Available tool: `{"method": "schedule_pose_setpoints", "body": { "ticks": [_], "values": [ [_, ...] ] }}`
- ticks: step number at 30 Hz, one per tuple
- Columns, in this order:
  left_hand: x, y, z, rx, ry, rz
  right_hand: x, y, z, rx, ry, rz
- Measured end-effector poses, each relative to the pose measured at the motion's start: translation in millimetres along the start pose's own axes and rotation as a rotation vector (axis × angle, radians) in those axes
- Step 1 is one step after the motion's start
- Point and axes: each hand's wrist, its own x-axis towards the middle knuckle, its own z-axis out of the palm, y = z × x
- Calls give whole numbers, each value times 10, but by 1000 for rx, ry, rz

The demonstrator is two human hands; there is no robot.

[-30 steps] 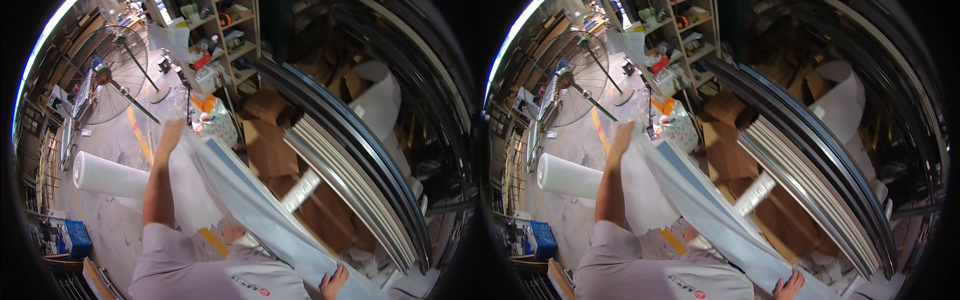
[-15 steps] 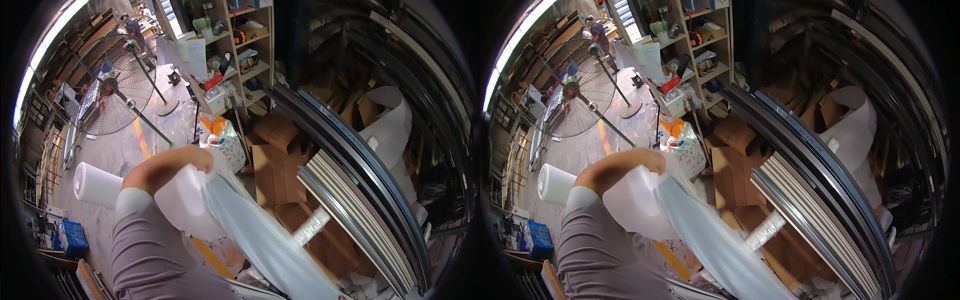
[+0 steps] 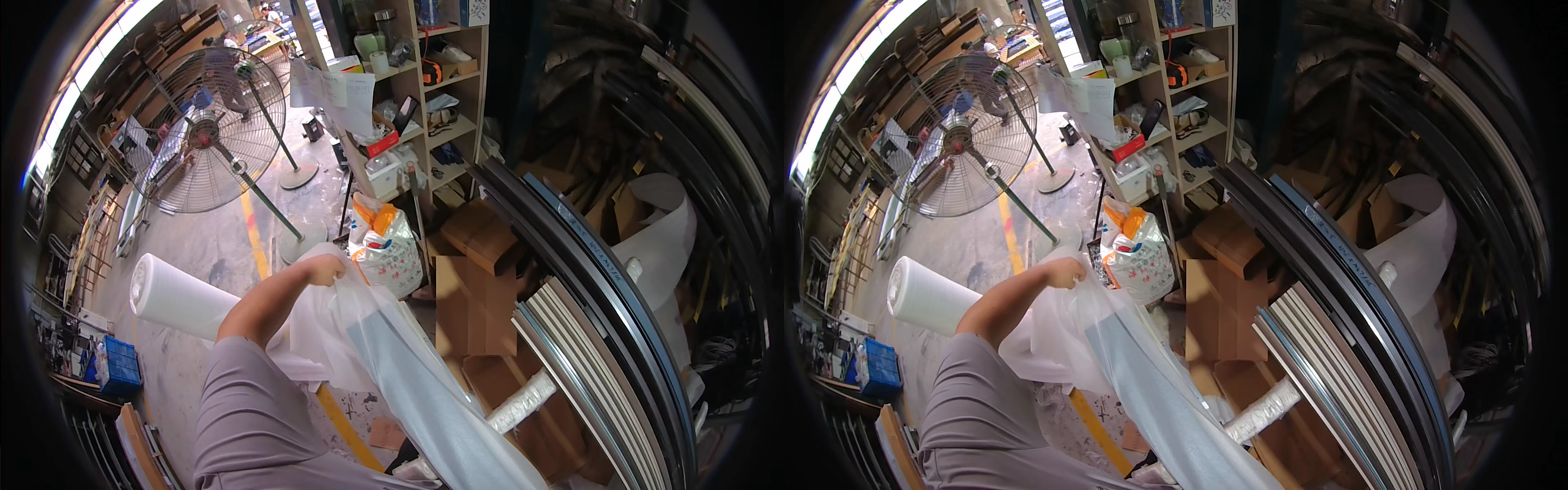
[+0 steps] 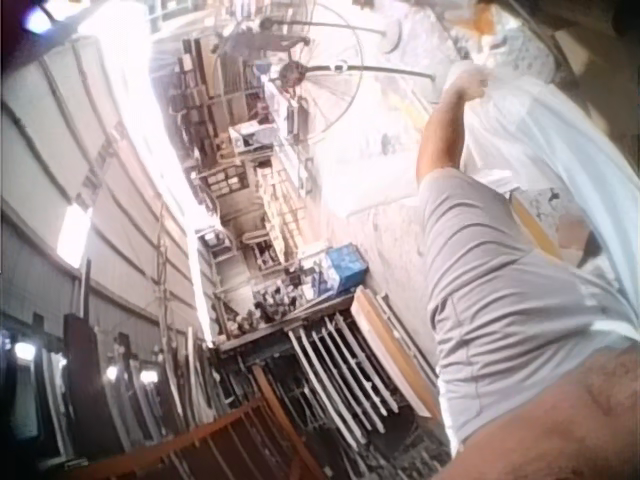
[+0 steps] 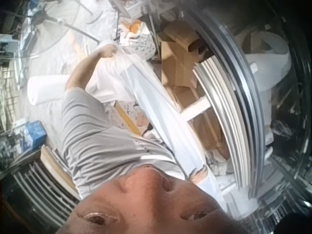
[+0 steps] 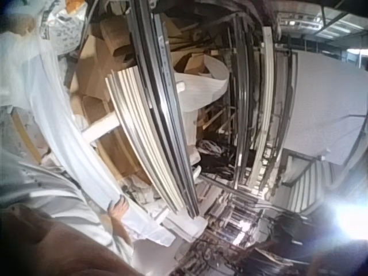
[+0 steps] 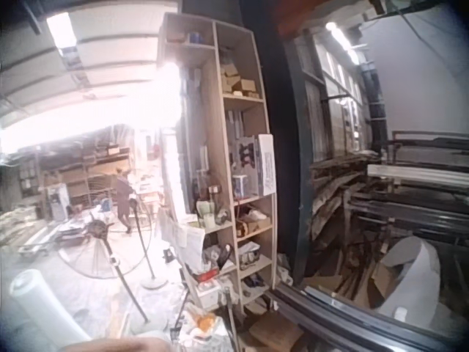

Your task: The person picks up long metal profiles and wraps them in white foam sheeting by hand on a worktable.

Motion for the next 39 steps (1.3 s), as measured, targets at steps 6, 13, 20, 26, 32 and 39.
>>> {"method": "schedule_pose_setpoints", "body": {
  "ticks": [6,13,20,26,32,39],
  "values": [
    [201,-583,28,615,-492,-15,34,85,36,-14,-47,-26],
    [790,-793,-163,96,259,-481,149,261,185,-2,-27,-95],
    [1078,12,-244,323,-80,-288,66,140,133,-9,22,-100],
    [821,324,-590,-240,-126,-358,210,178,122,44,2,-95],
    [558,523,-267,-116,-78,58,142,26,88,55,-5,-45],
    [311,540,-524,-81,486,-368,-32,298,318,96,51,-69]
  ]
}}
